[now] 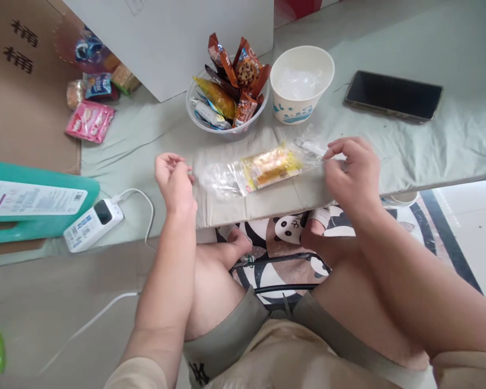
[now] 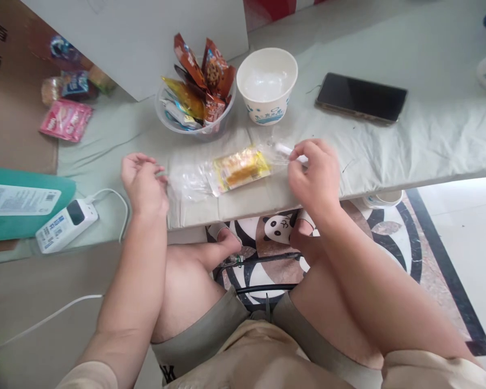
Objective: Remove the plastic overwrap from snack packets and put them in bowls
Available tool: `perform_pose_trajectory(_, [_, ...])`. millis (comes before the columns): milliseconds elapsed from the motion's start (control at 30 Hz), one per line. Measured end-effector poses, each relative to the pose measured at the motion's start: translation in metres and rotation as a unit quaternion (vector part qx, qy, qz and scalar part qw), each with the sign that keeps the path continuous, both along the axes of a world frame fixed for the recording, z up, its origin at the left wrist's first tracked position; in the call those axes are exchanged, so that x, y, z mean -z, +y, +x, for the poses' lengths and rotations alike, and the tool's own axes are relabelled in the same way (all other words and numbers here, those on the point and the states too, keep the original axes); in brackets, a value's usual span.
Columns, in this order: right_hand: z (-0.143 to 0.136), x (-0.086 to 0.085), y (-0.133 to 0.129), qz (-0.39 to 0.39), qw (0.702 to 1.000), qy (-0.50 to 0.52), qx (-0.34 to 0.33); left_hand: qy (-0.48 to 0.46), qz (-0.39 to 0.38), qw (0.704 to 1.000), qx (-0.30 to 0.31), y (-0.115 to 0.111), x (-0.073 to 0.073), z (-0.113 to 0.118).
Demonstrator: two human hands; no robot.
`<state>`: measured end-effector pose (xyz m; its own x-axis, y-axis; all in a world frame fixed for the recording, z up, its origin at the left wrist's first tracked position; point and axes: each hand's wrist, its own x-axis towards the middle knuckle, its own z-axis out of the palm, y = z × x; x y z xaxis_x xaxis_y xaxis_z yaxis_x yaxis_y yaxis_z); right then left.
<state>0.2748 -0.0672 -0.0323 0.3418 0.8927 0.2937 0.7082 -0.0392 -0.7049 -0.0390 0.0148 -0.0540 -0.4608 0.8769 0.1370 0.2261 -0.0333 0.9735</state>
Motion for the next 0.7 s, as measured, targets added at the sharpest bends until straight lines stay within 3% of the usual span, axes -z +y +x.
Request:
perform_pose_trajectory(67, [-0.002, -0.001, -0.002, 0.024, 0.999, -0.025, 0.001, 0.087, 0.084, 0.99, 0.067, -0.004, -0.003, 0.001])
perform_pose_trajectory(133, [-0.007, -0.001, -0.003, 0.039, 0.997, -0.054, -0.046, 0.197, 0.122, 0.946, 0.227, -0.012, -0.008, 0.007])
perform_pose_trajectory(200, [-0.012, 0.0, -0.004, 0.019, 0.993, -0.075, -0.092, 0.279, 0.092, 0.886, 0.359, -0.022, -0.014, 0.015])
perform_pose_trajectory(267, [-0.014, 0.001, -0.004, -0.01, 0.992, -0.085, -0.096, 0.306, 0.058, 0.865, 0.394, -0.028, -0.019, 0.023])
perform_pose_trajectory(433, [-0.004, 0.001, -0.002, -0.015, 0.995, -0.087, -0.042, 0.207, 0.042, 0.916, 0.34, -0.032, -0.026, 0.029])
perform_pose_trajectory(567, [0.009, 0.002, 0.002, -0.017, 0.997, -0.078, -0.005, 0.034, -0.04, 0.976, 0.211, -0.027, -0.028, 0.028])
perform_pose_trajectory(700, [0.015, -0.001, 0.002, 0.009, 0.994, -0.099, 0.052, -0.084, -0.147, 0.981, 0.098, -0.019, -0.028, 0.026])
